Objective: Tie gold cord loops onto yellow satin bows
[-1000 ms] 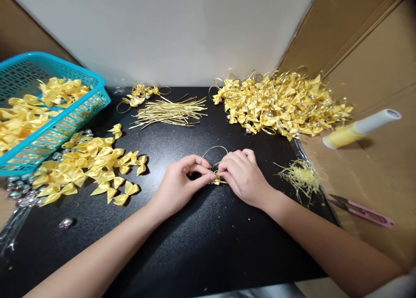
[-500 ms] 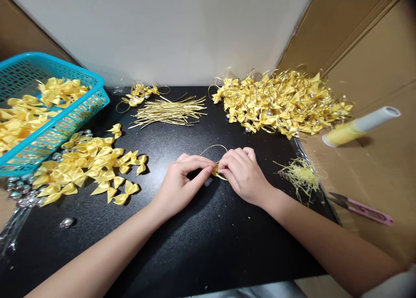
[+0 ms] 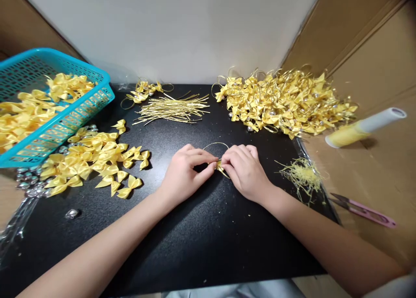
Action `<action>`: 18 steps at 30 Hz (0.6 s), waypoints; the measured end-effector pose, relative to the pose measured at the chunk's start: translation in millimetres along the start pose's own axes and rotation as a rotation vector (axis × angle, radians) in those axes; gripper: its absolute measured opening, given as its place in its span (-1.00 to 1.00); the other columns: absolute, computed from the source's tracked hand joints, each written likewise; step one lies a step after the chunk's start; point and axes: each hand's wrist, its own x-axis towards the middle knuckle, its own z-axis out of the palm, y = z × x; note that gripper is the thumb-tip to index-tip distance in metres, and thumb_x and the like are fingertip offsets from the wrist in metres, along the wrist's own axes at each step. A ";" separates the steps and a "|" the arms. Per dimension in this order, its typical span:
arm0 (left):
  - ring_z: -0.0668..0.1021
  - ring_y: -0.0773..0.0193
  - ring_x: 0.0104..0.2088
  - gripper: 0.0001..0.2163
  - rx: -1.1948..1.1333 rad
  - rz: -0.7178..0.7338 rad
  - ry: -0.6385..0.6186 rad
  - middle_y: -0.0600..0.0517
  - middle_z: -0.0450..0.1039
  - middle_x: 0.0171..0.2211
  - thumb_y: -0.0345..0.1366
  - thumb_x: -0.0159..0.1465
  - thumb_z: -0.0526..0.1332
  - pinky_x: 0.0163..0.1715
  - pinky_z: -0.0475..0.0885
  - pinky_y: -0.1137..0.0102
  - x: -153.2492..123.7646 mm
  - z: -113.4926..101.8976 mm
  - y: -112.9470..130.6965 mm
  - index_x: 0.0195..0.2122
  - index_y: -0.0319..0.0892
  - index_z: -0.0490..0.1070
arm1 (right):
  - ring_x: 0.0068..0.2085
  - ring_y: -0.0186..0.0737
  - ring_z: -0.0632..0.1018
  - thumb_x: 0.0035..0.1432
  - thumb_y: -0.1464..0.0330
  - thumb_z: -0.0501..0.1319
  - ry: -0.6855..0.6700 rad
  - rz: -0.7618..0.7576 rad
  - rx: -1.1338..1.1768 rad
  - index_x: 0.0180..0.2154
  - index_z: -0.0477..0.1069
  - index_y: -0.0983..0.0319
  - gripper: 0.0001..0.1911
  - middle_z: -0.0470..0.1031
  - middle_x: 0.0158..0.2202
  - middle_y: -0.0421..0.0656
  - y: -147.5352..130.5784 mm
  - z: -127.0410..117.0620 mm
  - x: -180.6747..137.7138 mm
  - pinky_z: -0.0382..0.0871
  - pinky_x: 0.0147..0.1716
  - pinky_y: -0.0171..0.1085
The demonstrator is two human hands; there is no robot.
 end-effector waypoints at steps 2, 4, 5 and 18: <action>0.49 0.26 -0.36 -0.82 0.011 0.032 -0.012 0.00 0.62 -0.33 -0.26 0.28 0.20 -0.28 0.36 0.33 0.7 -0.4 0.3 -0.30 -0.17 0.59 | -0.26 -0.23 0.39 0.34 0.41 0.03 0.012 0.000 0.011 -0.33 0.30 0.21 -0.83 0.47 -0.31 -0.19 0.3 0.6 0.2 0.07 -0.15 -0.19; 0.47 0.26 -0.36 -0.81 0.046 0.063 -0.045 0.00 0.62 -0.31 -0.26 0.30 0.17 -0.28 0.34 0.32 1.5 -0.5 1.5 -0.29 -0.18 0.57 | -0.26 -0.23 0.39 0.34 0.41 0.04 0.020 0.003 0.016 -0.33 0.29 0.21 -0.84 0.46 -0.32 -0.19 0.6 0.8 0.4 0.07 -0.16 -0.19; 0.46 0.26 -0.36 -0.80 0.070 0.071 -0.065 0.00 0.61 -0.30 -0.26 0.31 0.15 -0.28 0.33 0.31 1.8 -0.4 2.3 -0.30 -0.19 0.56 | -0.26 -0.23 0.39 0.34 0.41 0.04 0.022 0.007 0.017 -0.33 0.29 0.21 -0.84 0.46 -0.32 -0.19 0.6 0.8 0.5 0.07 -0.16 -0.19; 0.36 0.23 -0.33 -0.74 0.184 0.031 -0.251 -0.01 0.54 -0.28 -0.26 0.35 0.03 -0.24 0.26 0.29 8.1 -0.2 10.8 -0.35 -0.20 0.48 | -0.26 -0.21 0.38 0.33 0.39 0.03 0.016 0.041 0.060 -0.34 0.25 0.18 -0.85 0.43 -0.32 -0.18 3.6 -1.6 0.8 0.10 -0.18 -0.18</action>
